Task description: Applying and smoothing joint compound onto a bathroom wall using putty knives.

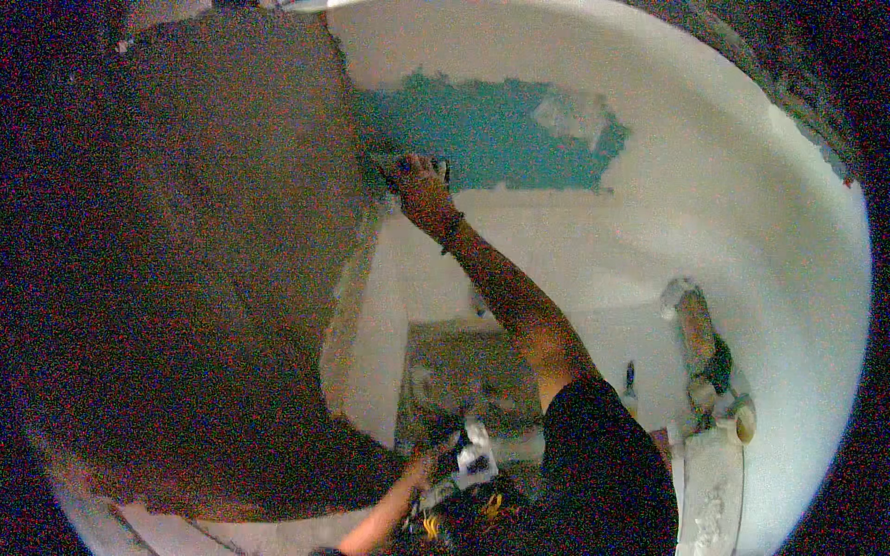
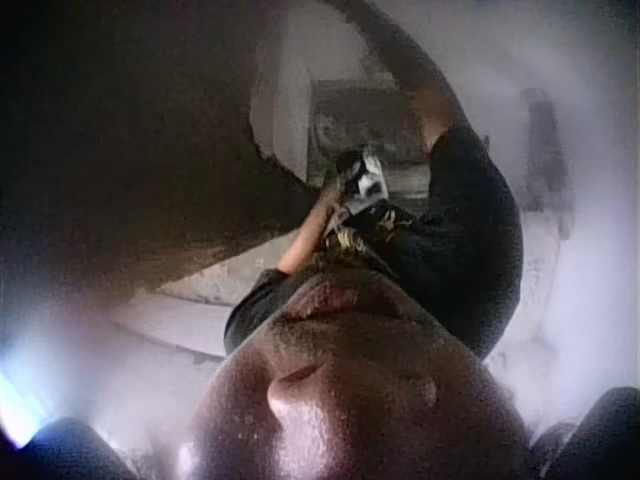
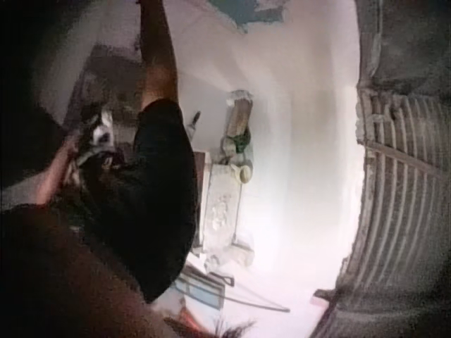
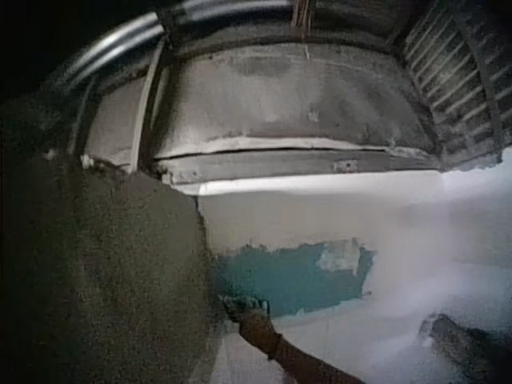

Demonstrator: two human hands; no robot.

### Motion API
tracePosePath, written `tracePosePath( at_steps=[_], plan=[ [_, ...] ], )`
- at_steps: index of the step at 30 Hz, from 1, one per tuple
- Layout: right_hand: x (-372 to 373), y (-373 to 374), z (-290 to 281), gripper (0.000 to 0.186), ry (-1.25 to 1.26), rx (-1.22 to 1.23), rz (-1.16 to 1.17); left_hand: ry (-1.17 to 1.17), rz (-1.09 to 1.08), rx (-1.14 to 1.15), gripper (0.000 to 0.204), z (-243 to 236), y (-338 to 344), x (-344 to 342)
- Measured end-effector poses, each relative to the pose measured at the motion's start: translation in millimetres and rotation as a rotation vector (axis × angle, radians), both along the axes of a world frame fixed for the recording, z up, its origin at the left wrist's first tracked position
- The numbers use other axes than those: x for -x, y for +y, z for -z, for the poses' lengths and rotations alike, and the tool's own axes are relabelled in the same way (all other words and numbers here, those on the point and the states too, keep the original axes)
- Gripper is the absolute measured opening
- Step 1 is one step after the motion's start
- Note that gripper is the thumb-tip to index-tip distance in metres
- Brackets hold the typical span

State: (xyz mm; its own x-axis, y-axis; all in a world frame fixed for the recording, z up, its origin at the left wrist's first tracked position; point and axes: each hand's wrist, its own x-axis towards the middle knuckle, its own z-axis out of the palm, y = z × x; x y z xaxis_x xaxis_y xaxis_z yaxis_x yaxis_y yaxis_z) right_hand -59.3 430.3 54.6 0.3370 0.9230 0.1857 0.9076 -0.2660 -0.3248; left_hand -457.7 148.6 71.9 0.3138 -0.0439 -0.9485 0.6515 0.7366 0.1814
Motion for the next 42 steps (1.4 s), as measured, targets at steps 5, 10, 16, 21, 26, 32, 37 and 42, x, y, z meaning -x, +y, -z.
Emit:
tracePosePath(
  at_steps=[5,10,16,21,26,32,37,42],
  plan=[
    [-29.7,-35.4,-110.3,0.044,1.283,-0.653,-0.077,-0.127,-0.196,-0.223,0.075,-15.1,145.8,-98.1],
    [-51.3,-45.3,-72.0,0.039,2.165,-0.961,-0.207,-0.417,-0.115,-0.973,0.048,38.6,299.2,-163.2],
    [-42.4,-59.2,-117.4,0.052,1.415,-0.758,-0.262,-0.623,-0.703,-0.635,0.040,-110.6,355.1,-270.4],
    [-28.2,-71.5,-134.2,0.063,0.905,-0.402,-0.098,-0.721,-0.751,-0.513,0.025,-109.4,365.9,-292.4],
    [-19.2,-55.6,-145.1,0.070,0.396,-0.414,-0.278,-0.826,-0.777,-0.463,0.019,-113.2,365.8,-295.0],
    [-62.5,-58.0,-91.7,0.066,0.464,-0.264,-0.084,-0.834,-0.662,-0.427,0.021,-126.7,377.2,-302.2],
    [-114.0,-90.2,-138.3,0.050,0.361,-0.280,0.127,-1.072,0.334,-1.883,0.025,-86.4,414.6,-329.0],
    [-72.4,-65.1,-194.3,0.057,0.186,-0.051,-0.164,-0.903,-0.157,-0.582,0.021,-75.0,425.9,-376.3]
  ],
)
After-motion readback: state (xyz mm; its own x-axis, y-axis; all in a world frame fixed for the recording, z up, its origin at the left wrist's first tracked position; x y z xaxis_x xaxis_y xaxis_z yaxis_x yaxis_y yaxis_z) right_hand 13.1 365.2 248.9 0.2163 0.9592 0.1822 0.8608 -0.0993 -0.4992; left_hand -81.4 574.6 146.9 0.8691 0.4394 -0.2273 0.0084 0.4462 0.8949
